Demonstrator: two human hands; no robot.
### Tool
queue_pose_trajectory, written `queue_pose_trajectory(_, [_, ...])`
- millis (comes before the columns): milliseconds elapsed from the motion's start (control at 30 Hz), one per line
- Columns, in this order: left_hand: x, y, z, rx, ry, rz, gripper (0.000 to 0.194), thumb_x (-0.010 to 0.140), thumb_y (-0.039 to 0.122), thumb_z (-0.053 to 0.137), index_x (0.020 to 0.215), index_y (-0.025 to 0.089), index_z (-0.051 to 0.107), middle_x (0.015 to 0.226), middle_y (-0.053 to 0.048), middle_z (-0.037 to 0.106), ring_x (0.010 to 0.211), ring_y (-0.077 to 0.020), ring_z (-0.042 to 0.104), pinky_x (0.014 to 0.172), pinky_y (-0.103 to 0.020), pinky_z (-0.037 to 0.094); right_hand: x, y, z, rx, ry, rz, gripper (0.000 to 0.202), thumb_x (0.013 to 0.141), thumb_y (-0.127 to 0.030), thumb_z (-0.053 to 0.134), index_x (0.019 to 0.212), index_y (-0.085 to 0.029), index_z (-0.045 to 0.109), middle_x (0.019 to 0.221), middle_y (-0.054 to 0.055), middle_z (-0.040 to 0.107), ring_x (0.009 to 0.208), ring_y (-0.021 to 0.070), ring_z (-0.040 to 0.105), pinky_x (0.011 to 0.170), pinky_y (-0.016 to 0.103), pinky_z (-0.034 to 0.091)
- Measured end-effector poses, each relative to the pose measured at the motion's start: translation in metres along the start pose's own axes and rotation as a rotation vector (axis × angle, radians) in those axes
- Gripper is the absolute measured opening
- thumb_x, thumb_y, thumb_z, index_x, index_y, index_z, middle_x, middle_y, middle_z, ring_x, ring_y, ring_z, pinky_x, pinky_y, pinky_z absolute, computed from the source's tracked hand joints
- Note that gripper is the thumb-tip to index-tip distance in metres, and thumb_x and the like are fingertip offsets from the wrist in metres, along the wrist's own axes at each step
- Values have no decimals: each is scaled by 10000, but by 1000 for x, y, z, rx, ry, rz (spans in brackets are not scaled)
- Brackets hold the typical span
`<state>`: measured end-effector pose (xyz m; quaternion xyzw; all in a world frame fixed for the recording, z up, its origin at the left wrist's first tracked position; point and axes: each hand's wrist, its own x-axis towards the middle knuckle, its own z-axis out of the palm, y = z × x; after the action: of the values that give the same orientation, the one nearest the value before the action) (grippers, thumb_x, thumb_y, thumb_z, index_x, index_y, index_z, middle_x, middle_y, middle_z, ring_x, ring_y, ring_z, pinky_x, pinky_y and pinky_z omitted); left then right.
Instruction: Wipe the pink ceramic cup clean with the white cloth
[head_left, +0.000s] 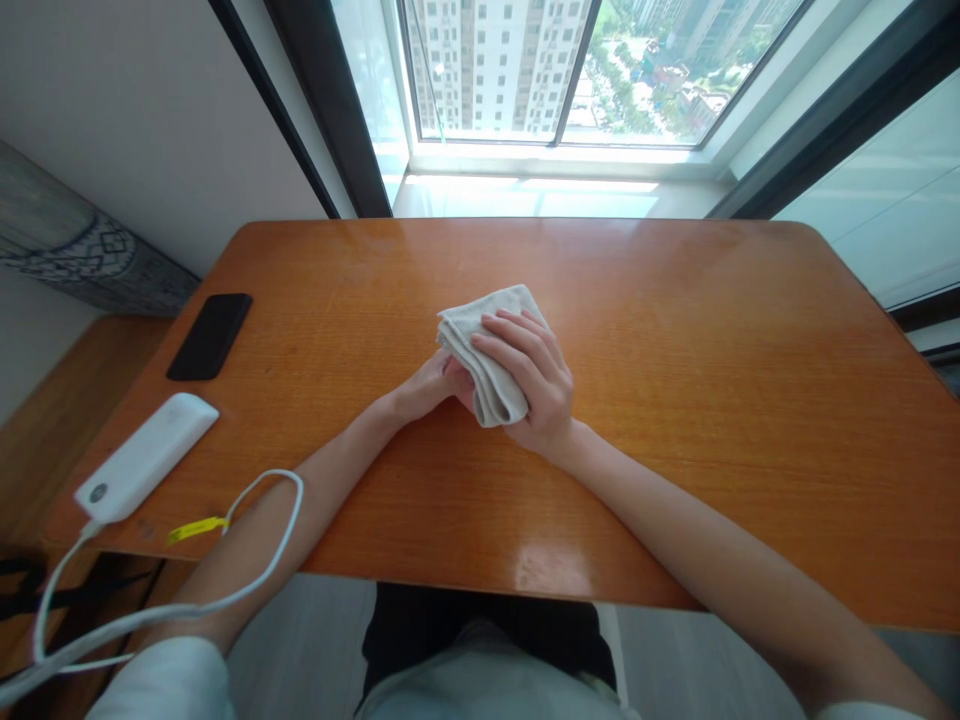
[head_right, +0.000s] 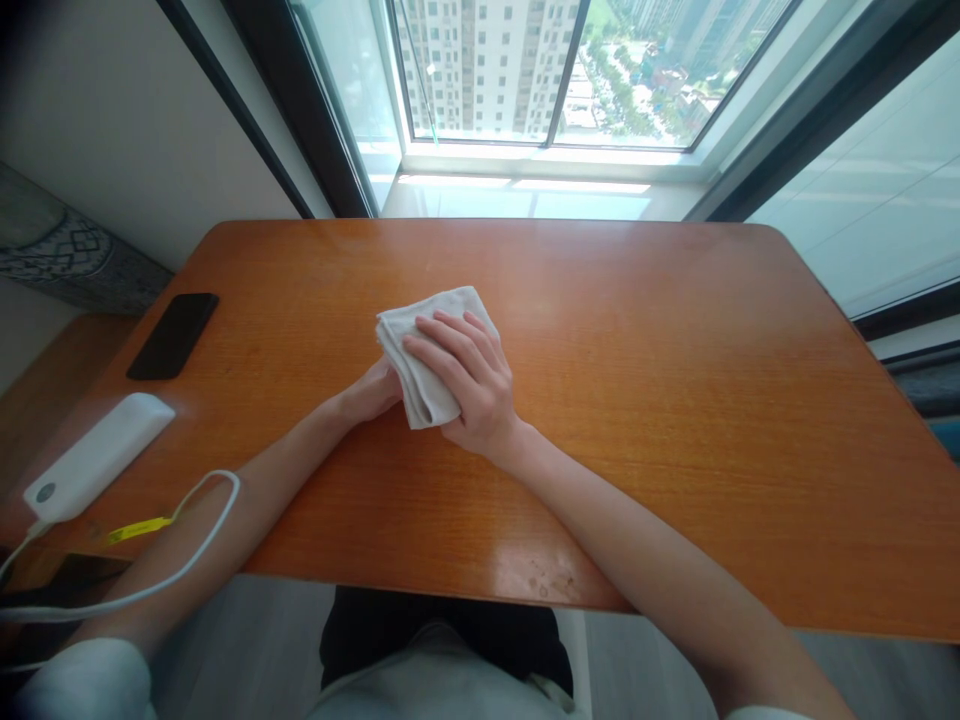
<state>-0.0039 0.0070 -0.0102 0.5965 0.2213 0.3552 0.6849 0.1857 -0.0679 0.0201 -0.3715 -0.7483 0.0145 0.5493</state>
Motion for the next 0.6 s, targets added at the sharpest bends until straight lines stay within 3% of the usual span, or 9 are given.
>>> queue_pose_trajectory(167, [0,0,-2,-3,-29,-22,793,818,732,874,1371,182,727,1276,-131,786,1178,-307,738,1002,-369,589,8,7,0,152,51,225,444,1036,-360,672,1479,-343,688,1541,76,719,1463,329,662,1262,580,531])
queue_pose_trajectory(233, [1,1,-4,12,-28,-27,891,816,736,871,1491,192,663,1310,-143,777,1124,-287,740,948,-344,586,7,17,2,227,53,377,386,1017,-327,644,1394,-299,722,1445,79,774,1342,304,731,1185,527,588])
queue_pose_trajectory(333, [1,5,-3,40,-40,-14,968,830,735,860,1593,210,578,1302,-145,781,1061,-261,736,894,-312,575,5,31,7,303,41,548,214,954,-272,628,1108,-245,774,1152,57,854,1056,268,796,1003,452,654])
queue_pose_trajectory(433, [1,7,-2,38,-56,-10,965,832,730,863,1591,207,576,1247,-138,789,1026,-249,732,863,-296,570,4,37,9,321,35,576,160,907,-224,632,1004,-239,759,1088,41,855,1009,251,792,957,411,647])
queue_pose_trajectory(600, [0,3,-4,12,-65,-18,934,836,719,863,1568,203,595,1286,-138,778,1035,-243,732,850,-288,570,4,29,6,297,36,516,288,927,-208,644,1183,-239,772,1213,51,850,1078,246,796,986,405,645])
